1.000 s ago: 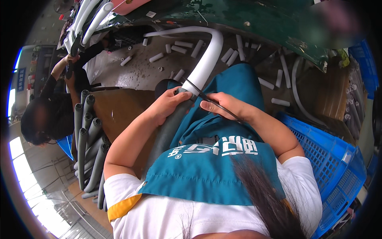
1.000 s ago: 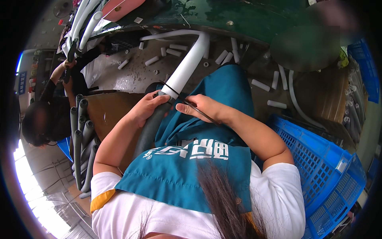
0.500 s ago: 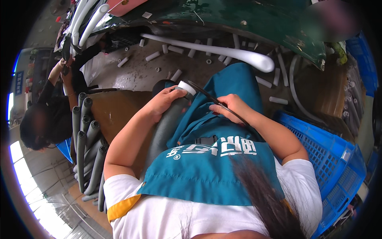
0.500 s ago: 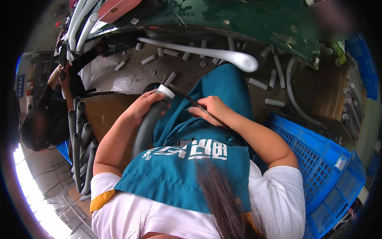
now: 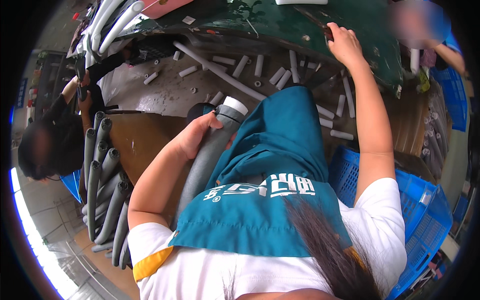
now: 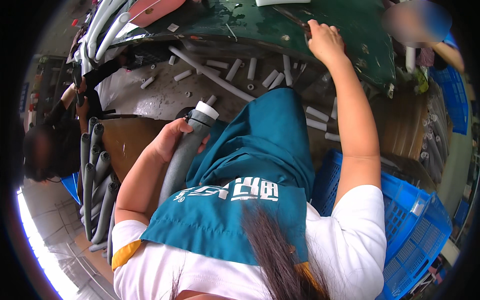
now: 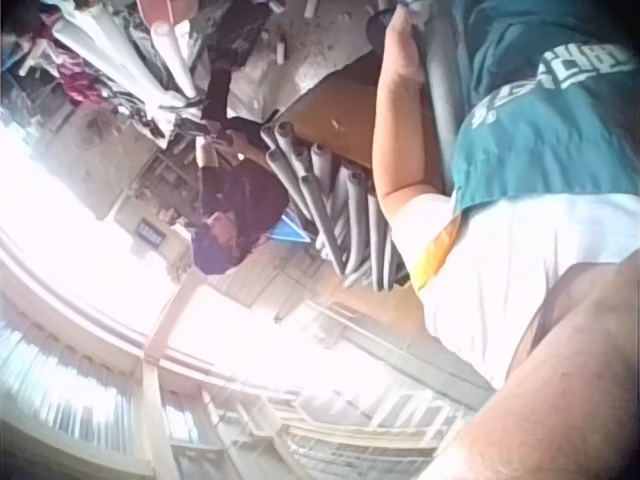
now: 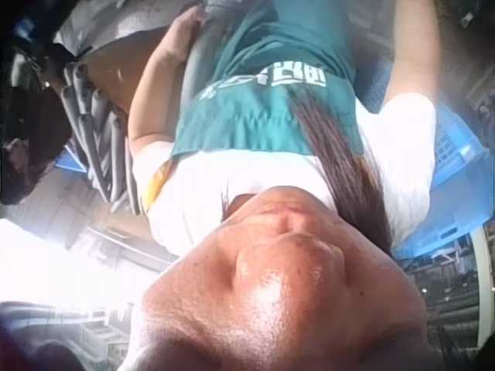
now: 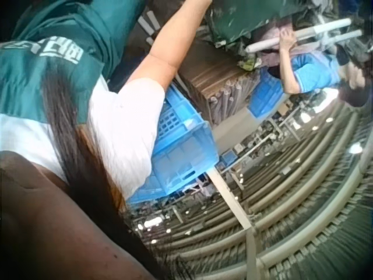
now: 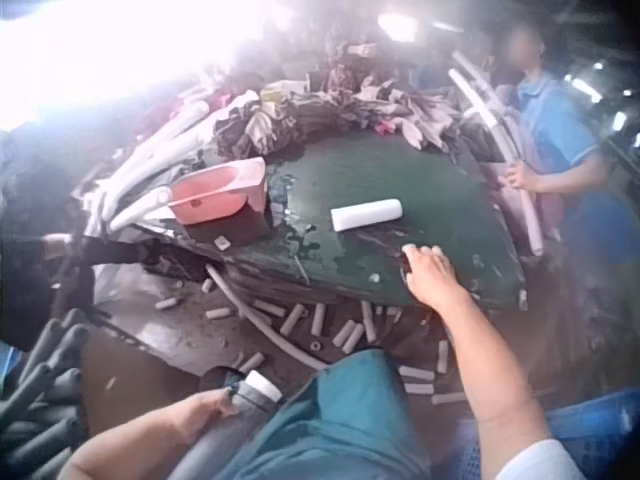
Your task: The person repeatedly inserts white foam rods into gray fabric sleeves, then pulls the sleeves over the rods to cover them. The person uses scissors to trim excess fabric and places finished rods into a blue basket. The process is repeated multiple times with consistent hand motions.
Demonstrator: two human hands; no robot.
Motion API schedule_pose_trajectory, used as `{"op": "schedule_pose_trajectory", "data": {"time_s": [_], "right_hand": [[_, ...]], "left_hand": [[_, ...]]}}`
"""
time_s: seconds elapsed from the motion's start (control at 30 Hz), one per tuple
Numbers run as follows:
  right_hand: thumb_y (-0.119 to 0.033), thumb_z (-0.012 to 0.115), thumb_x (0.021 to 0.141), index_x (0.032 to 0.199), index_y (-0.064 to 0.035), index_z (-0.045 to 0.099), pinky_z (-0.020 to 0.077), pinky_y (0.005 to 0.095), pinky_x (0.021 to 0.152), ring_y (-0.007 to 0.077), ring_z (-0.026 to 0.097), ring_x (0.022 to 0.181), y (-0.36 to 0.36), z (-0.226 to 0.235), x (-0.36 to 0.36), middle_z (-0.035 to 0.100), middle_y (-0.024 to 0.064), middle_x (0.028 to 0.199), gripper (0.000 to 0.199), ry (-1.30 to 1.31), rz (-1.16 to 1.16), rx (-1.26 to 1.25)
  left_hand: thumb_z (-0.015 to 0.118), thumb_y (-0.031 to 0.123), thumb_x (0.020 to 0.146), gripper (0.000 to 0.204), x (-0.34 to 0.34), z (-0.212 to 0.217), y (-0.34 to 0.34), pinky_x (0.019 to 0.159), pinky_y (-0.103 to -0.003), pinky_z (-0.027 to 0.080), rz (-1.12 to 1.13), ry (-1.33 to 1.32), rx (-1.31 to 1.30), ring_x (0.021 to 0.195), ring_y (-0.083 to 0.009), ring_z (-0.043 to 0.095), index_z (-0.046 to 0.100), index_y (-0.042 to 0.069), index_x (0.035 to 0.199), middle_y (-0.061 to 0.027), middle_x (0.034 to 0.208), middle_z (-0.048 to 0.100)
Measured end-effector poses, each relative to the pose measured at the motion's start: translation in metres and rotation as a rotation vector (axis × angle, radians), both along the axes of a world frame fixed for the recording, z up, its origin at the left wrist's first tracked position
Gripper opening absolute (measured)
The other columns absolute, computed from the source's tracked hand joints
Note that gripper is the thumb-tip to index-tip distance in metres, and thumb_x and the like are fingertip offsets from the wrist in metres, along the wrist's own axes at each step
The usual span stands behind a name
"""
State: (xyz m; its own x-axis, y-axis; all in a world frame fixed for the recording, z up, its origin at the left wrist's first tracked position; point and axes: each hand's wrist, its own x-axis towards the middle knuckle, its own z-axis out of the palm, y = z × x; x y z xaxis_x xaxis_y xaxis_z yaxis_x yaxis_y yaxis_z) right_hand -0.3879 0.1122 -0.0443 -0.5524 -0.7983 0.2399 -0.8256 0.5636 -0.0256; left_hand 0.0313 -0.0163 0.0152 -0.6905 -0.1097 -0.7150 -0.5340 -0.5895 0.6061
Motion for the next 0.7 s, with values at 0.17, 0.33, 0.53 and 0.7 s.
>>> {"op": "schedule_pose_trajectory", "data": {"time_s": [0.17,0.33,0.53,0.7], "right_hand": [[-0.022,0.072,0.081,0.143,-0.0151,0.041,0.0455,0.0432,0.095,0.0374,0.055,0.113,-0.007,0.045,0.047,0.060,0.0168,0.122,0.069,0.185,0.056,-0.181],[-0.026,0.073,0.074,0.139,-0.0191,0.047,0.0207,0.0491,0.117,0.0255,0.042,0.135,0.005,0.079,0.210,0.043,0.0099,0.145,0.070,-0.167,0.981,-0.168],[-0.015,0.059,0.080,0.097,-0.0100,0.065,0.0450,0.0347,0.081,0.0162,0.059,0.071,-0.007,0.027,0.233,0.057,-0.0005,0.074,0.018,0.137,1.020,-0.566],[-0.014,0.060,0.070,0.067,-0.0147,0.055,0.0459,0.0349,0.075,0.0168,0.057,0.063,-0.005,0.020,0.185,0.052,-0.0011,0.063,0.006,0.185,0.962,-0.488]], "left_hand": [[0.064,0.044,0.085,0.065,-0.007,0.025,0.013,0.072,-0.033,0.056,0.053,0.017,-0.120,0.076,-0.0208,0.066,0.041,0.003,0.130,-0.0155,0.092,0.066],[0.072,0.028,0.086,0.059,-0.009,0.012,0.007,0.074,-0.030,0.055,-0.015,0.048,0.117,0.085,-0.0178,0.065,0.039,0.014,0.133,-0.0108,0.095,0.064],[0.079,0.015,0.074,0.089,-0.007,0.014,0.031,0.106,-0.033,0.035,-0.204,0.196,-0.409,0.122,-0.0243,0.047,0.028,0.004,0.146,-0.0129,0.132,0.046],[0.075,0.027,0.080,0.070,-0.007,0.046,0.021,0.097,-0.031,0.042,-0.464,0.056,-0.498,0.109,-0.0217,0.054,0.042,0.000,0.135,-0.0136,0.115,0.056]]}}
